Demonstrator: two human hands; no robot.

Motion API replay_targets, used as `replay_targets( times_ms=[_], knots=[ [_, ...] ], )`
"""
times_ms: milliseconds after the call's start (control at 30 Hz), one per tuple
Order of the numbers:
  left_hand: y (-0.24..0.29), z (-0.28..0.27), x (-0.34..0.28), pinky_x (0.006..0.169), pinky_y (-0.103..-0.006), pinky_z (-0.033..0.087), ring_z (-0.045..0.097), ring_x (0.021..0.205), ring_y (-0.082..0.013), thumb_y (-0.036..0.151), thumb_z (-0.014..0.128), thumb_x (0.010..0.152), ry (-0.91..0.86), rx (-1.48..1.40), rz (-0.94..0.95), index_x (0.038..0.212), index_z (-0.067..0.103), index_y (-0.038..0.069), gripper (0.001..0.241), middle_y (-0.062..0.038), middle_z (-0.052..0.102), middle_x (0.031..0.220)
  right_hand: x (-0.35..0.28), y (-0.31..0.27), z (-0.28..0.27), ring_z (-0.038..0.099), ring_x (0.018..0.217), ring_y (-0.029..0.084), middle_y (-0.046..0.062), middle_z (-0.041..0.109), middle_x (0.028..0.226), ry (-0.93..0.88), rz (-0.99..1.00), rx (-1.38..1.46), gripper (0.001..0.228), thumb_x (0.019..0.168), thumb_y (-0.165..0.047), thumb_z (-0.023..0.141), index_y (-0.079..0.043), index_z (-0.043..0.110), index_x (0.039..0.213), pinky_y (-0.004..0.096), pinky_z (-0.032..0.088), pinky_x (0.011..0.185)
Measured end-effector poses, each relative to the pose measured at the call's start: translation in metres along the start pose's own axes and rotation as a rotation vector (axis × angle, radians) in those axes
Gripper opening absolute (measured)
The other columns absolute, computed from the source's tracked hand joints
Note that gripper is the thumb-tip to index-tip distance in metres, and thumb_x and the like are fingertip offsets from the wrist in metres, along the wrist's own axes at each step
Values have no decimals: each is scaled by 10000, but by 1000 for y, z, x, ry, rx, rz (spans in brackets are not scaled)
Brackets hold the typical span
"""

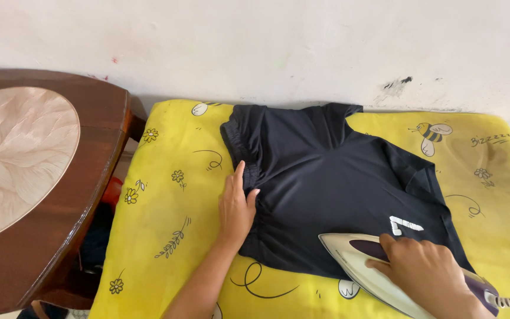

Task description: The person irons a black t-shirt on a yellow patterned surface. They use a white electric iron to smooth the fabric, repeatedly adjusting the shirt's position and flipping it over to iron different sections.

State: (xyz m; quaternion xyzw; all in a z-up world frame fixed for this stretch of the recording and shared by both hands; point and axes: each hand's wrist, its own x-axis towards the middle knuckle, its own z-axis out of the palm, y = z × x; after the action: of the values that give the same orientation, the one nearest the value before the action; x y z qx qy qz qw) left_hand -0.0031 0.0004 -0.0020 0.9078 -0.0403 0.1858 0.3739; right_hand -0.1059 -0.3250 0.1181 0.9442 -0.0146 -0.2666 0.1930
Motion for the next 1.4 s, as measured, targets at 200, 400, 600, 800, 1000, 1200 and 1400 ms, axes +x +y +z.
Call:
replay_targets(
  times_ms=[200, 400, 600, 800, 1000, 1200, 1400],
  knots=[
    [12, -8, 0, 875, -506, 494, 614, 1094, -417, 261, 588, 1000, 6, -119, -41, 1561, 366, 105, 623, -185, 559, 1243, 29, -59, -18, 754, 758, 309, -24, 720, 769, 419, -207, -71, 508, 863, -780, 599, -279, 586, 945, 418, 549, 560],
    [17, -15, 2, 875, -501, 526, 634, 1196, -289, 398, 558, 1009, 49, -71, -44, 1524, 407, 93, 618, -138, 572, 1280, 68, -118, -67, 742, 755, 349, 48, 745, 822, 515, -398, 66, 452, 854, -630, 743, -192, 674, 937, 454, 552, 577],
    [26, -30, 3, 904, -483, 534, 616, 1201, -360, 452, 499, 1036, 146, -74, 45, 1464, 470, 45, 591, -173, 585, 1290, 23, -64, -27, 737, 731, 330, 33, 724, 794, 377, -445, -54, 515, 845, -717, 733, -219, 621, 916, 462, 566, 583],
    [36, -40, 4, 764, -343, 557, 623, 1122, -282, 223, 492, 1055, 143, -224, 91, 1426, 490, 16, 424, -165, 566, 1227, 3, -30, 26, 713, 672, 291, -35, 675, 753, 291, -398, -109, 561, 885, -787, 663, -232, 588, 921, 443, 567, 591],
    [55, -40, -15, 813, -361, 547, 668, 969, -283, 191, 472, 1068, 127, -343, 387, 1292, 612, -32, 346, -185, 640, 1143, 7, -92, -5, 714, 635, 279, 34, 680, 763, 434, -519, -17, 531, 854, -689, 777, -196, 591, 910, 439, 552, 515],
    [65, -35, -25, 871, -391, 557, 716, 912, -284, 124, 574, 1026, -202, -383, 470, 1231, 639, -24, 261, -161, 730, 1086, 18, -57, -7, 745, 658, 300, 33, 711, 807, 404, -335, -41, 534, 842, -738, 729, -232, 608, 960, 422, 561, 494],
    [47, 1, -40, 1165, -509, 240, 176, 1538, -371, 647, 281, 1053, -675, 261, 529, 1636, 214, 95, 806, -172, 245, 1675, 84, 48, -57, 766, 913, 338, 84, 786, 962, 89, 267, 173, 524, 914, -725, 543, -258, 639, 1133, 444, 599, 753]
  ],
)
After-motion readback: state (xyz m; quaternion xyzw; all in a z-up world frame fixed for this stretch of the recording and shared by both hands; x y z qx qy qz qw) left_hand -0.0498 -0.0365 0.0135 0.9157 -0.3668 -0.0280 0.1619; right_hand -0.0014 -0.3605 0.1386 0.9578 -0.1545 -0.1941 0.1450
